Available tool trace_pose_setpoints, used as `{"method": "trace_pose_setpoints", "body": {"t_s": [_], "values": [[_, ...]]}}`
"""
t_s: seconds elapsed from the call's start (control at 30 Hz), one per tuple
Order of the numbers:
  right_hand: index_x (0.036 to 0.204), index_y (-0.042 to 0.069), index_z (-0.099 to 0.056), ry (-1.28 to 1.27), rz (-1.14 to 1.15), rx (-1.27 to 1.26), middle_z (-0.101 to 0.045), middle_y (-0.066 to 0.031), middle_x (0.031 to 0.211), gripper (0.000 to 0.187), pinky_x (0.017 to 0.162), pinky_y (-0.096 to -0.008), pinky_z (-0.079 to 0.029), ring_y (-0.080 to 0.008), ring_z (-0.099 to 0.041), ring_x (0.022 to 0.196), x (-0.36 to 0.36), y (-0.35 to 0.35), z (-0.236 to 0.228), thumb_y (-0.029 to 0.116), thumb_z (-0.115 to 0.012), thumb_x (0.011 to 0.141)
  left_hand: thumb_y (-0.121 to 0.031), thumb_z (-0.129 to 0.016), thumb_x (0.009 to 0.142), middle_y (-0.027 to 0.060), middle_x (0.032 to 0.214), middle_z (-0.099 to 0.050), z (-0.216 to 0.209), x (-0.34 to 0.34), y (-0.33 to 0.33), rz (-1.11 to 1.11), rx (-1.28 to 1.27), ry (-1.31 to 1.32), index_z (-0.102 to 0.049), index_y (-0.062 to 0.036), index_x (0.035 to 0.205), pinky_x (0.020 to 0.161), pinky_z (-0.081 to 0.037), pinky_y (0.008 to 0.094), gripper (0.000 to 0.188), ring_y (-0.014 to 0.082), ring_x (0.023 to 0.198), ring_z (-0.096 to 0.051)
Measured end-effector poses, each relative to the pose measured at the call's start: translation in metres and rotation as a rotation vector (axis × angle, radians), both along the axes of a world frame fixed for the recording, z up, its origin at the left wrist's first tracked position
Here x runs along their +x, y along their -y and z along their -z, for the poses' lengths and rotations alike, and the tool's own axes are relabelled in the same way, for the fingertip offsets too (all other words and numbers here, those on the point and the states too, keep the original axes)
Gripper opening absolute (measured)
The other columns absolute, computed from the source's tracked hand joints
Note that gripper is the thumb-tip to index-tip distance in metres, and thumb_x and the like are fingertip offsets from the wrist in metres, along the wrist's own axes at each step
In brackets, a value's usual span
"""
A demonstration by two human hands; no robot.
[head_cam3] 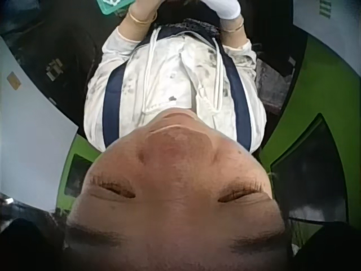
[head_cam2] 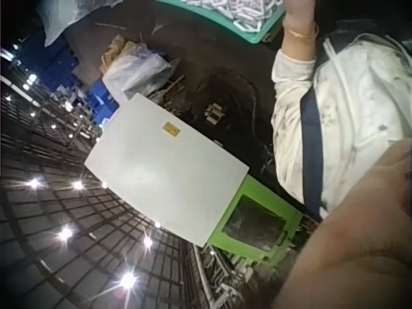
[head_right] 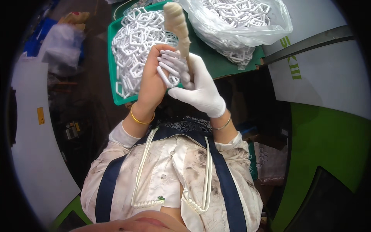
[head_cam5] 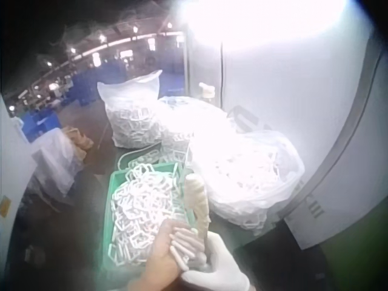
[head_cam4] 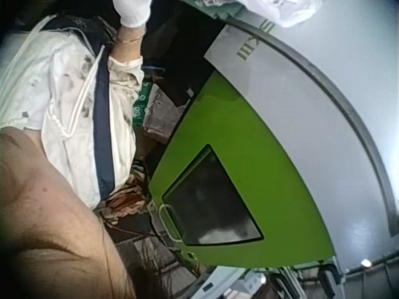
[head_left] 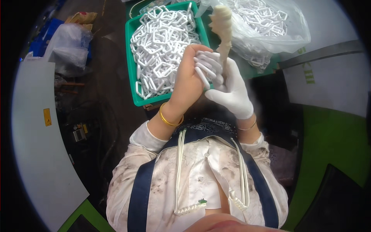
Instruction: The person sprays liquid from a bottle onto a padded swab stick, then rubs plastic buckles with the swab stick and transfers them into a plastic bag.
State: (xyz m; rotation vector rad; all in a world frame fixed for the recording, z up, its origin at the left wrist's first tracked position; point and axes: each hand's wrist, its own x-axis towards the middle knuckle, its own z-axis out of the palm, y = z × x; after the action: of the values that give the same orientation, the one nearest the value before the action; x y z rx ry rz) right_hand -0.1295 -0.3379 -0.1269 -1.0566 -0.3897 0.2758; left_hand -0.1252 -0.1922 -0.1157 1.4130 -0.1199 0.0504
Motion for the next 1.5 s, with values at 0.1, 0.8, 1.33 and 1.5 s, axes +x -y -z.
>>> {"method": "trace_pose_setpoints", "body": {"t_s": [0.1,0.8,1.33,1.5], "values": [[0.141,-0.003,-0.036,0.024,0.142,-0.118,-0.057,-0.0155,0.135,0.064,0.107,-0.0315,-0.048,-0.0206,-0.057,0.130,-0.008,-0.003,0.000,-0.007,-0.067,0.085,0.004,-0.051,0.096,0.0057,0.113,-0.058,-0.005,-0.005,0.009,-0.026,0.172,0.103,-0.049,-0.0032,0.127,0.091,-0.049,0.0249,0.032,0.0105,0.101,-0.058],[0.131,0.000,-0.051,-0.025,0.361,-0.393,-0.051,0.0050,0.090,0.037,0.069,-0.0167,-0.040,-0.0006,-0.049,0.079,-0.027,0.011,-0.029,0.004,-0.063,0.097,0.007,-0.066,0.085,0.0051,0.099,-0.067,0.007,0.016,0.002,0.018,0.427,0.264,-0.057,-0.0091,0.130,0.080,-0.055,0.0311,0.049,0.0186,0.087,-0.067],[0.109,0.001,-0.066,0.114,0.378,-0.523,-0.055,0.0043,0.076,0.016,0.060,-0.0186,-0.039,-0.0006,-0.044,0.066,-0.014,0.009,-0.029,0.005,-0.070,0.094,-0.029,-0.062,0.102,0.0158,0.144,-0.055,0.024,0.009,0.025,0.453,-1.022,-0.280,-0.031,-0.0019,0.155,0.112,-0.047,0.0397,0.068,0.0230,0.128,-0.058],[0.100,-0.001,-0.063,0.010,0.584,-0.460,-0.061,0.0023,0.079,0.012,0.060,-0.0193,-0.040,-0.0011,-0.047,0.068,-0.006,0.011,-0.040,0.010,-0.067,0.099,-0.013,-0.059,0.103,0.0184,0.143,-0.057,0.036,0.010,0.017,0.465,-1.095,-0.433,-0.064,-0.0015,0.126,0.115,-0.045,0.0404,0.026,0.0283,0.132,-0.055]]}}
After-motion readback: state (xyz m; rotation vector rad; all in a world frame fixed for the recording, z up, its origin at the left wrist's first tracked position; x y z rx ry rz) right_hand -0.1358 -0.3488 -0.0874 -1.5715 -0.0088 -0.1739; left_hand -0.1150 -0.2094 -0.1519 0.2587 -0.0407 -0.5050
